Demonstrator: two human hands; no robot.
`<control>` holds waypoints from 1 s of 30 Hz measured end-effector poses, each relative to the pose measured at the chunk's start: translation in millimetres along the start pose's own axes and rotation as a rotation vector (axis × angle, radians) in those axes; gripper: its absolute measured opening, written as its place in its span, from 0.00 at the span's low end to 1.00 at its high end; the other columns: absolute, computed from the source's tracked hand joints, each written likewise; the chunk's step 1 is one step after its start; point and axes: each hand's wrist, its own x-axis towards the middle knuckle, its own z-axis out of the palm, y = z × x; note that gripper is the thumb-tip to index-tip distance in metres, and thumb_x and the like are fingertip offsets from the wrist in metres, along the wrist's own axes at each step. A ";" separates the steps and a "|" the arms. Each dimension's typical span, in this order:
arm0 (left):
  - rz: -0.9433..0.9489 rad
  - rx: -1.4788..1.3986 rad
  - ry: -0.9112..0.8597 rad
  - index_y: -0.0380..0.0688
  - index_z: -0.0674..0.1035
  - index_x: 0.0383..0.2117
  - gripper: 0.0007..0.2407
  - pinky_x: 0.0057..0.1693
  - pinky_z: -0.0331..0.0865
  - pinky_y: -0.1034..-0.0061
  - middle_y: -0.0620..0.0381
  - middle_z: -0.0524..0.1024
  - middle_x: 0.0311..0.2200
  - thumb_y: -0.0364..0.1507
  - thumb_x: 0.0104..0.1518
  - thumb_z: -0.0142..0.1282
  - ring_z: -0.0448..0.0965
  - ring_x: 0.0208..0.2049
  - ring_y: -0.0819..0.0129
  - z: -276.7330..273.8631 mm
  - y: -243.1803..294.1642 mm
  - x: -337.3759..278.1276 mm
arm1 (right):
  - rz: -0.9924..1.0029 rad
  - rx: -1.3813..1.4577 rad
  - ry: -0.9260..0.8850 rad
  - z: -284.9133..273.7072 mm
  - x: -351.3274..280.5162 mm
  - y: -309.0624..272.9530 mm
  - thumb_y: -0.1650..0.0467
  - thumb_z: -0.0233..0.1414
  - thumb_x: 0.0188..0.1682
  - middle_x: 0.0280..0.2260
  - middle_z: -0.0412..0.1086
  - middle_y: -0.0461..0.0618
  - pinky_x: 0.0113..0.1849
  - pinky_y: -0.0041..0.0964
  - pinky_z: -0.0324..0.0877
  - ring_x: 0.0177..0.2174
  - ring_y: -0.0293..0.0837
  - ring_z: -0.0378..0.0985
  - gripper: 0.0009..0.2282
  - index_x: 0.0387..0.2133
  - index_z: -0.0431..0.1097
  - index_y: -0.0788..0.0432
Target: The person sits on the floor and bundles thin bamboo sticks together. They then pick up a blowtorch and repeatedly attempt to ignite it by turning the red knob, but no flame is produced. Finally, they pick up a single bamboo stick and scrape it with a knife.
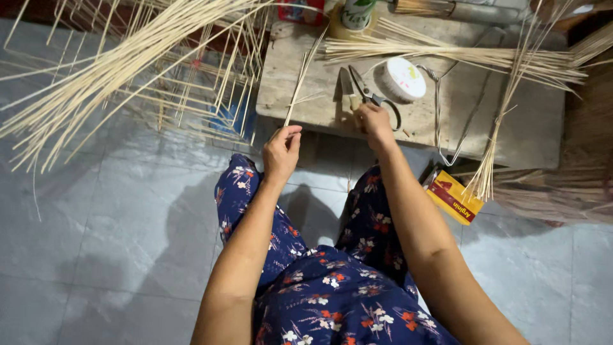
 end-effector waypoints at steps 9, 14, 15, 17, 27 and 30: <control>0.139 -0.073 -0.058 0.42 0.81 0.41 0.05 0.39 0.75 0.72 0.52 0.82 0.38 0.24 0.62 0.56 0.84 0.36 0.61 -38.9 58.3 -10.7 | 0.040 0.448 -0.173 14.4 -103.8 -5.6 0.74 0.49 0.51 0.31 0.74 0.51 0.37 0.39 0.76 0.32 0.44 0.78 0.08 0.42 0.69 0.62; 0.266 0.098 -0.044 0.44 0.80 0.44 0.06 0.46 0.76 0.70 0.53 0.80 0.39 0.25 0.65 0.55 0.83 0.41 0.59 -92.8 81.0 -1.7 | -0.144 0.358 -0.175 12.0 -107.8 -15.6 0.76 0.50 0.54 0.33 0.73 0.49 0.36 0.35 0.73 0.31 0.41 0.77 0.09 0.46 0.70 0.63; 0.280 0.145 -0.037 0.44 0.80 0.44 0.06 0.46 0.76 0.70 0.54 0.80 0.39 0.25 0.65 0.54 0.82 0.41 0.59 -106.9 80.1 5.2 | -0.134 0.325 -0.167 14.3 -108.4 -15.9 0.75 0.49 0.54 0.32 0.73 0.49 0.32 0.33 0.70 0.29 0.40 0.75 0.10 0.47 0.70 0.61; 0.308 0.263 0.036 0.47 0.80 0.44 0.05 0.47 0.76 0.71 0.56 0.80 0.41 0.26 0.67 0.53 0.82 0.42 0.62 -135.5 73.7 24.3 | -0.126 0.260 -0.137 13.8 -109.9 -20.4 0.74 0.48 0.54 0.29 0.74 0.48 0.26 0.29 0.64 0.24 0.36 0.71 0.11 0.49 0.71 0.59; 0.387 0.849 0.178 0.45 0.81 0.43 0.11 0.50 0.72 0.60 0.53 0.73 0.43 0.27 0.55 0.68 0.71 0.50 0.54 -183.4 22.2 142.3 | -0.174 0.154 -0.189 38.9 -113.5 -25.1 0.73 0.48 0.54 0.34 0.76 0.48 0.30 0.26 0.69 0.26 0.33 0.72 0.14 0.52 0.70 0.65; 0.334 0.940 0.146 0.39 0.81 0.40 0.14 0.48 0.71 0.58 0.47 0.72 0.43 0.29 0.50 0.70 0.69 0.49 0.49 -173.3 12.4 157.4 | -0.151 0.136 -0.203 42.3 -113.6 -27.5 0.68 0.47 0.58 0.32 0.75 0.48 0.26 0.26 0.63 0.22 0.33 0.66 0.15 0.53 0.70 0.64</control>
